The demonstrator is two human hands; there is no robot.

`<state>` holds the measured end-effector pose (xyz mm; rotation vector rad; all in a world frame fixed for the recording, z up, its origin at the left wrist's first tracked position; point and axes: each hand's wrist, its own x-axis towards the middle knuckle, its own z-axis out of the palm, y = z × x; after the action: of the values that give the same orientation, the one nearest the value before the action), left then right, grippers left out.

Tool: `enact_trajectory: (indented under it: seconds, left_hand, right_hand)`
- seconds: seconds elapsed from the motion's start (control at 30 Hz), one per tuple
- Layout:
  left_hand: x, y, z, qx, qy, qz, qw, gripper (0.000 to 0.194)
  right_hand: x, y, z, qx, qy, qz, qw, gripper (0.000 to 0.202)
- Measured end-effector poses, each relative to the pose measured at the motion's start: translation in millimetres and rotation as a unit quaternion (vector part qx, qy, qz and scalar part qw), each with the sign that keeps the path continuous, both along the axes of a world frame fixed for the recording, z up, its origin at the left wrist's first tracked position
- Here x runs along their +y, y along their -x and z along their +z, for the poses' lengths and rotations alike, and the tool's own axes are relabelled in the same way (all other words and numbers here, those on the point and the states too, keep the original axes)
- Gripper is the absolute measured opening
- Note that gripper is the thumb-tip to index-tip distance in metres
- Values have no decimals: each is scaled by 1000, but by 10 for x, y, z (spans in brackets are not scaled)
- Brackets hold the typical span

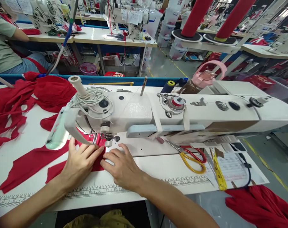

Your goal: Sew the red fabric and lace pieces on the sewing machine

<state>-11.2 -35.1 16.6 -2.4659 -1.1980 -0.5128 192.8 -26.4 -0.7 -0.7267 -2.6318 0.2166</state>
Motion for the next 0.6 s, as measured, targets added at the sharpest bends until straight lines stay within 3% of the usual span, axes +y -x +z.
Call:
enact_trajectory:
  seconds: [0.1, 0.27, 0.6]
  left_hand:
    - [-45, 15, -22, -45, 21, 2, 999, 28]
    - [-69, 31, -114, -44, 1, -6, 999, 27]
    - [201, 58, -81, -32, 4, -18, 999, 27]
  right_hand:
    - [11, -7, -10, 7, -20, -8, 1000, 42]
    - [32, 0, -22, 28, -32, -9, 999, 41]
    - [101, 17, -62, -13, -25, -44, 999, 56]
